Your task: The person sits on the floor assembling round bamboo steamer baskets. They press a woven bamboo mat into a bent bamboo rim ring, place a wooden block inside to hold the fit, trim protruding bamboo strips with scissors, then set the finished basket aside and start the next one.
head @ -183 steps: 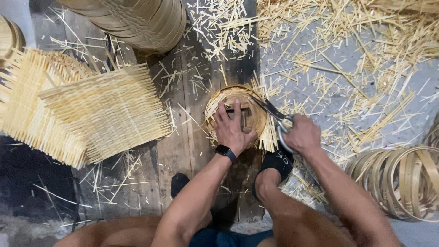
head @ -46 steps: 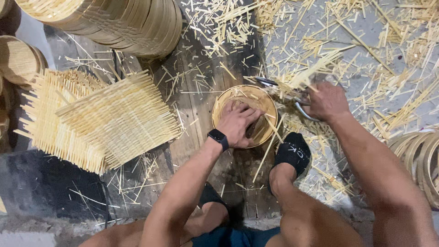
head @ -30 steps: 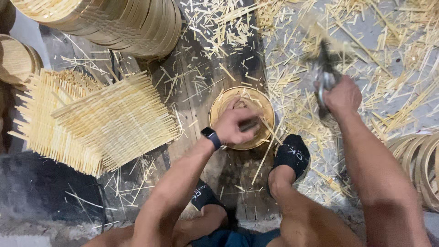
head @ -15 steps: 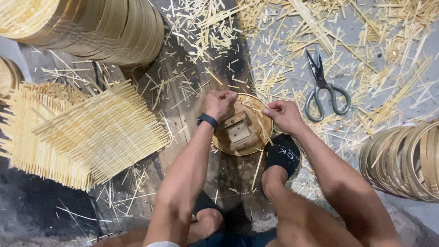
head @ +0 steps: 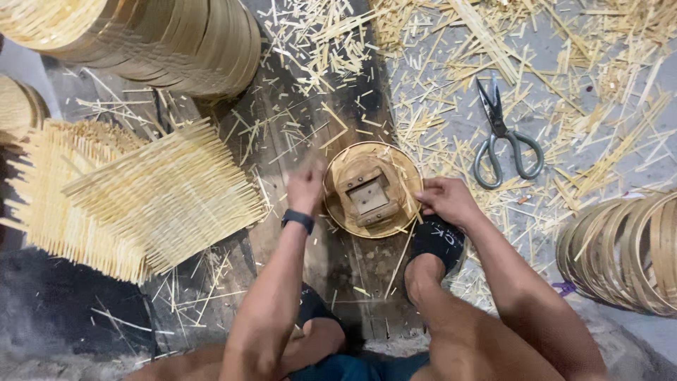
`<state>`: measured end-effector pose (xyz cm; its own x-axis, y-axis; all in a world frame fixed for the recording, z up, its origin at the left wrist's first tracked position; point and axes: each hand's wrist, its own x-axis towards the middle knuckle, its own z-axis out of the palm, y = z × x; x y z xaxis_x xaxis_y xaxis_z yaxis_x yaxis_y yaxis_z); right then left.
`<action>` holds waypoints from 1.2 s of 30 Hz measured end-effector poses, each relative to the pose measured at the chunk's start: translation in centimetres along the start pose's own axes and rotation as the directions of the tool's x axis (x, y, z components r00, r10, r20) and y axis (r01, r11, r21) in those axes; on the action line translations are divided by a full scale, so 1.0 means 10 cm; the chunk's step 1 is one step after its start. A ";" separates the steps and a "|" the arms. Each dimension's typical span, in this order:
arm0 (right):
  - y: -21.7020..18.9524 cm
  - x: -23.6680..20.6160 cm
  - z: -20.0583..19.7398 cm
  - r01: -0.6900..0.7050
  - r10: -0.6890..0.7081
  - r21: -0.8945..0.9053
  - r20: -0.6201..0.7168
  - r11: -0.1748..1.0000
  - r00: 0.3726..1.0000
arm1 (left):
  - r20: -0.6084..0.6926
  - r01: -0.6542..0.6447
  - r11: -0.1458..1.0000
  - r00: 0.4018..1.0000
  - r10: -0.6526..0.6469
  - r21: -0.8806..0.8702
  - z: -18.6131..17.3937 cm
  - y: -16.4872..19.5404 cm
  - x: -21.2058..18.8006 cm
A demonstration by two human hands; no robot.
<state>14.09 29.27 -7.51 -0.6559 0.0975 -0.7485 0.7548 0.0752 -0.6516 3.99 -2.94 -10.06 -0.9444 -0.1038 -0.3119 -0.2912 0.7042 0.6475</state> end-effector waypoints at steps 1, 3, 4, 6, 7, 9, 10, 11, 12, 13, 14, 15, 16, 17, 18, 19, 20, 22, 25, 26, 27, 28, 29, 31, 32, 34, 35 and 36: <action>0.08 0.00 0.01 -0.031 0.018 0.161 0.082 0.986 0.996 | 0.089 0.104 0.987 0.992 -0.094 -0.119 -0.03 -0.09 -0.06; 0.22 0.04 0.05 -0.067 0.057 0.200 0.059 0.977 0.997 | 0.288 0.322 0.889 0.929 -0.231 -0.325 -0.06 -0.24 -0.14; 0.27 0.07 0.07 -0.086 0.078 0.218 0.045 0.972 0.996 | 0.285 0.338 0.882 0.926 -0.249 -0.328 -0.05 -0.28 -0.14; 0.34 0.12 0.11 -0.057 0.053 0.220 0.025 0.974 0.998 | 0.284 0.373 0.865 0.915 -0.285 -0.335 0.01 -0.29 -0.12; 0.33 0.12 0.15 -0.043 0.041 0.222 0.014 0.974 0.999 | 0.262 0.395 0.848 0.912 -0.315 -0.353 0.05 -0.28 -0.10; 0.31 0.12 0.18 -0.033 0.047 0.186 -0.074 0.982 0.996 | 0.218 0.435 0.812 0.900 -0.377 -0.390 0.09 -0.20 -0.06; 0.26 0.09 0.19 -0.026 0.047 0.171 -0.123 0.985 0.991 | 0.205 0.427 0.839 0.903 -0.377 -0.338 0.09 -0.16 -0.05; 0.21 0.05 0.19 -0.010 0.033 0.188 -0.119 0.982 0.992 | 0.192 0.418 0.862 0.906 -0.376 -0.285 0.07 -0.11 -0.06; 0.16 -0.01 0.19 0.008 0.016 0.203 -0.115 0.979 0.993 | 0.178 0.409 0.882 0.910 -0.375 -0.234 0.04 -0.08 -0.09; 0.09 -0.06 0.18 0.034 -0.008 0.218 -0.116 0.975 0.993 | 0.187 0.434 0.823 0.901 -0.391 -0.366 0.01 -0.04 -0.12; 0.03 -0.12 0.15 0.020 -0.008 0.357 -0.035 0.934 0.999 | 0.200 0.453 0.744 0.890 -0.409 -0.492 -0.03 -0.01 -0.18; 0.00 -0.19 0.13 -0.018 -0.007 0.489 0.050 0.872 0.999 | 0.220 0.471 0.648 0.875 -0.432 -0.599 -0.06 -0.01 -0.29; -0.02 -0.24 0.14 -0.066 -0.016 0.609 0.129 0.791 0.991 | 0.380 0.520 0.500 0.852 -0.359 -0.693 -0.08 -0.01 -0.40; -0.02 -0.27 0.16 -0.081 0.006 0.558 0.135 0.826 0.991 | 0.518 0.577 0.332 0.817 -0.254 -0.746 -0.08 -0.02 -0.56; 0.00 -0.29 0.19 -0.098 0.030 0.506 0.140 0.857 0.990 | 0.626 0.637 0.154 0.771 -0.121 -0.755 -0.08 -0.06 -0.72; 0.04 -0.29 0.23 -0.109 0.050 0.453 0.141 0.885 0.989 | 0.662 0.670 0.167 0.742 -0.108 -0.724 0.00 -0.07 -0.89; 0.10 -0.27 0.29 -0.099 0.058 0.422 0.108 0.901 0.992 | 0.695 0.699 0.181 0.712 -0.096 -0.691 0.12 -0.08 -1.02; 0.23 -0.18 0.41 -0.084 0.073 0.358 0.044 0.930 0.996 | 0.630 0.656 0.210 0.755 -0.180 -0.725 0.37 -0.12 -1.16; 0.36 -0.08 0.50 -0.043 0.068 0.343 -0.062 0.938 0.996 | 0.547 0.627 0.277 0.775 -0.317 -0.728 0.65 -0.18 -1.25; 0.37 -0.07 0.51 -0.047 0.061 0.361 -0.028 0.932 0.998 | 0.515 0.619 0.305 0.779 -0.358 -0.724 0.69 -0.19 -1.24; 0.34 -0.08 0.49 -0.041 0.042 0.376 0.004 0.926 0.999 | 0.538 0.630 0.308 0.774 -0.335 -0.713 0.67 -0.19 -1.21; 0.30 -0.11 0.45 -0.032 0.019 0.391 0.036 0.920 0.999 | 0.558 0.637 0.313 0.770 -0.309 -0.705 0.61 -0.19 -1.17; 0.21 -0.15 0.42 -0.022 0.022 0.308 0.003 0.951 1.000 | 0.576 0.642 0.319 0.766 -0.284 -0.697 0.52 -0.17 -1.12; 0.00 -0.29 0.35 -0.021 0.029 0.135 -0.057 0.991 0.998 | 0.438 0.424 0.553 0.891 -0.115 -0.717 0.19 -0.12 -0.97; -0.14 -0.34 0.31 0.102 -0.094 0.119 -0.066 0.988 0.993 | 0.371 0.293 0.646 0.928 -0.015 -0.705 0.02 -0.05 -0.88; -0.40 -0.49 0.22 0.328 -0.321 0.091 -0.080 0.940 0.944 | 0.273 0.081 0.709 0.948 0.162 -0.700 -0.30 0.14 -0.82; -0.52 -0.55 0.21 0.292 -0.292 0.160 -0.021 0.943 0.956 | 0.230 -0.027 0.725 0.940 0.253 -0.688 -0.45 0.27 -0.83; -0.64 -0.58 0.24 0.253 -0.268 0.228 0.038 0.940 0.963 | 0.202 -0.108 0.758 0.931 0.304 -0.643 -0.53 0.43 -0.85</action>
<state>13.03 25.87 0.69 -0.8341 0.0358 -0.5505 0.5422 -0.1307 -0.8300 9.96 -2.71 -0.91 -0.9369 0.2594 -0.2345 -0.2172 0.0937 0.9716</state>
